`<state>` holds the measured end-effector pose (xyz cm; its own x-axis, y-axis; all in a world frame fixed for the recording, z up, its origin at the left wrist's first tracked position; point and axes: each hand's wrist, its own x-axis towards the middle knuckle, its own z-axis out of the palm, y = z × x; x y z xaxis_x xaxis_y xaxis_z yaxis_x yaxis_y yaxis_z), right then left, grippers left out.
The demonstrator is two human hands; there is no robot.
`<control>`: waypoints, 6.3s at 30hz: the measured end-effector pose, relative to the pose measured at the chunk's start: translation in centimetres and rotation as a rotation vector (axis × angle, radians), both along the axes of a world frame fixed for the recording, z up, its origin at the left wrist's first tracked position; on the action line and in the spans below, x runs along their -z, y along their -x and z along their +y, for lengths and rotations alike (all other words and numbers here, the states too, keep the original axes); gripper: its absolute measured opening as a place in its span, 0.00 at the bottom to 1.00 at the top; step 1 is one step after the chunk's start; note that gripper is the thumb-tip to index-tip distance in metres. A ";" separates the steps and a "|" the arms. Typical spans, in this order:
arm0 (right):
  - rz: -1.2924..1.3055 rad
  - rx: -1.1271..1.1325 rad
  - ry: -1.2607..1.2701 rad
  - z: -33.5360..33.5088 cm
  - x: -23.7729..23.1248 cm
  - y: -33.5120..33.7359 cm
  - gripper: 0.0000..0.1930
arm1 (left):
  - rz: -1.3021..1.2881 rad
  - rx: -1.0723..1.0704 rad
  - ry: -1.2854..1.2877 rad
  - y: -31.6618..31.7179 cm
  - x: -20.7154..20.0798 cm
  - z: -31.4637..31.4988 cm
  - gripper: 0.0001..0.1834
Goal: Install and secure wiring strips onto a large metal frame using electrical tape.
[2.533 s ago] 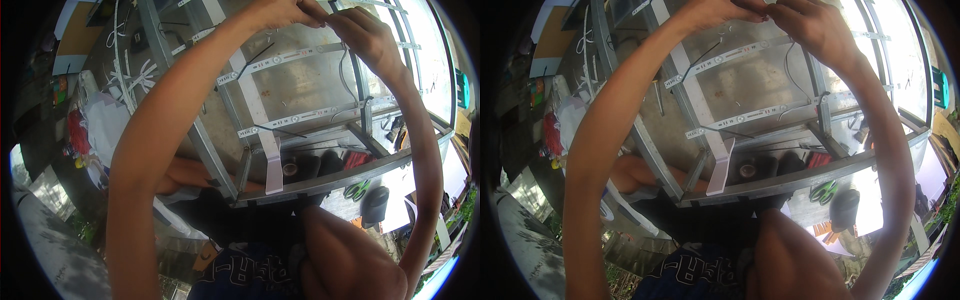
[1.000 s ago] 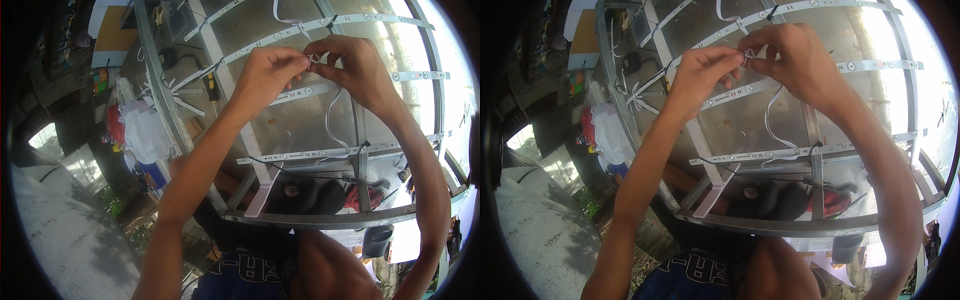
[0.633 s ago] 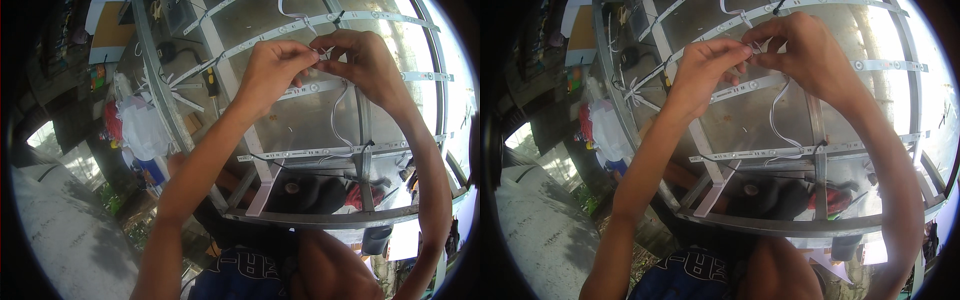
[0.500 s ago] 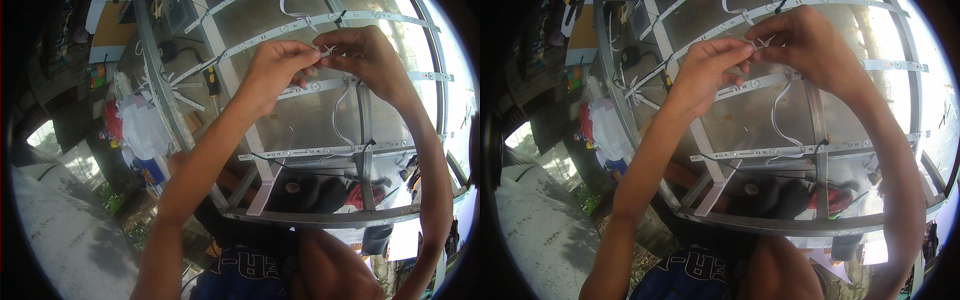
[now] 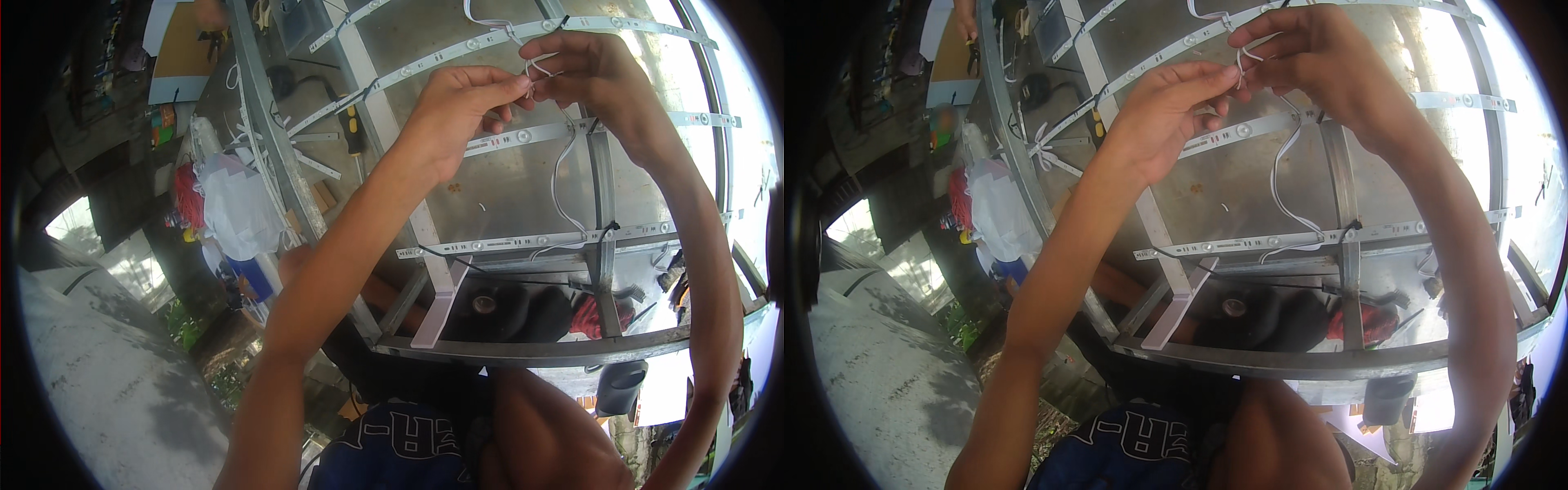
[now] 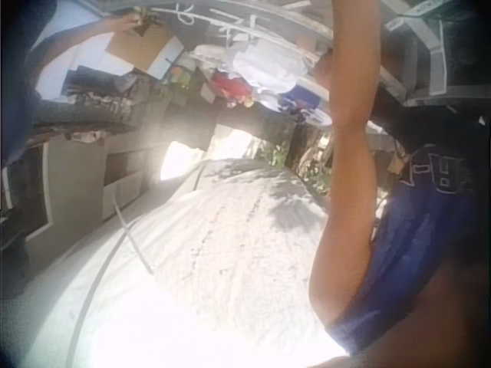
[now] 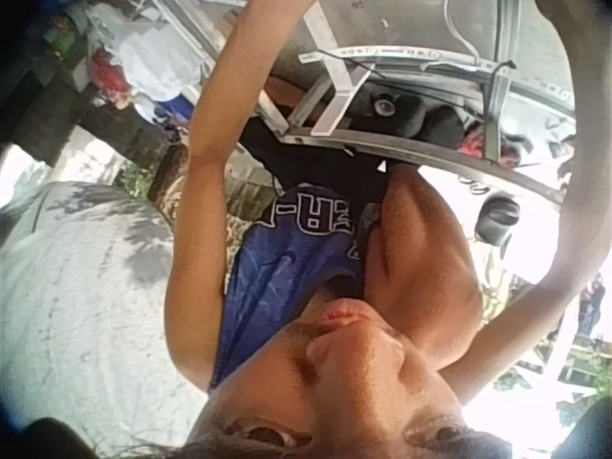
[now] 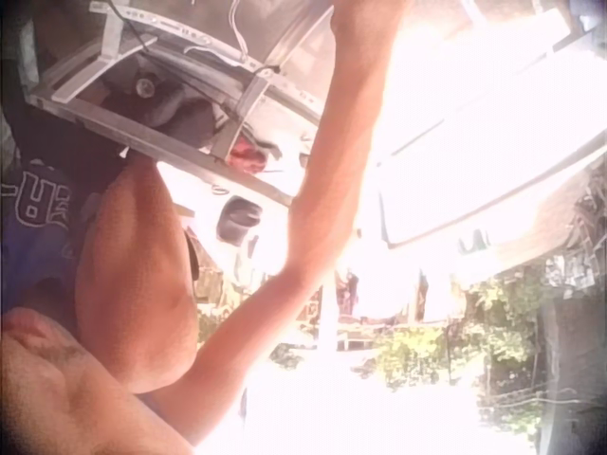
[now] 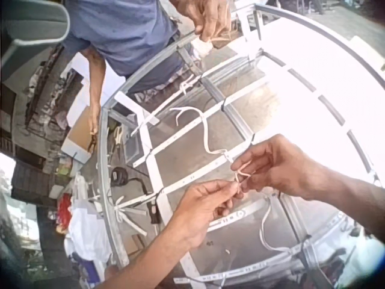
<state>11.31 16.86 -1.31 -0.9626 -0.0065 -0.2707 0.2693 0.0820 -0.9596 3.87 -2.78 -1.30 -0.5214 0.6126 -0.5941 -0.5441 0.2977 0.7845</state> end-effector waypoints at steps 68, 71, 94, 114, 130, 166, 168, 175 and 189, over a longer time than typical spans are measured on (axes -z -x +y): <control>-0.131 0.118 0.367 0.0 0.7 0.5 0.13 | 1.732 0.267 0.147 -1.4 -0.5 0.6 0.06; -0.132 0.114 0.335 -0.1 1.2 0.7 0.13 | 1.599 0.266 0.193 -1.6 -0.8 0.7 0.05; -0.055 0.079 0.276 0.1 1.9 0.8 0.14 | 0.114 0.043 0.164 0.0 -2.9 0.3 0.13; -0.083 0.051 0.337 0.5 1.9 0.9 0.13 | 2.111 0.317 -0.008 0.4 1.1 -0.7 0.12; -0.073 0.041 0.327 0.5 1.9 0.8 0.15 | 0.950 0.150 0.300 -0.8 -1.1 1.0 0.09; -0.001 0.050 0.050 0.1 0.9 0.1 0.16 | 1.619 0.402 0.166 -1.3 -1.2 0.2 0.06; 0.001 0.042 0.056 0.1 1.1 0.0 0.16 | 1.514 0.360 0.141 -1.3 -1.2 0.4 0.06; 0.001 0.036 0.104 0.1 1.0 0.1 0.16 | 1.044 0.236 0.320 -1.2 -2.4 1.1 0.07; -0.030 0.042 0.118 0.5 1.1 0.3 0.15 | 1.626 0.189 0.310 -3.2 -0.8 -0.8 0.12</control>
<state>11.05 17.35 -2.45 -0.9542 0.0000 -0.2993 0.2990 -0.0426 -0.9533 7.05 -3.59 -0.49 -0.6135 0.7054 0.3549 0.7859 0.5018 0.3612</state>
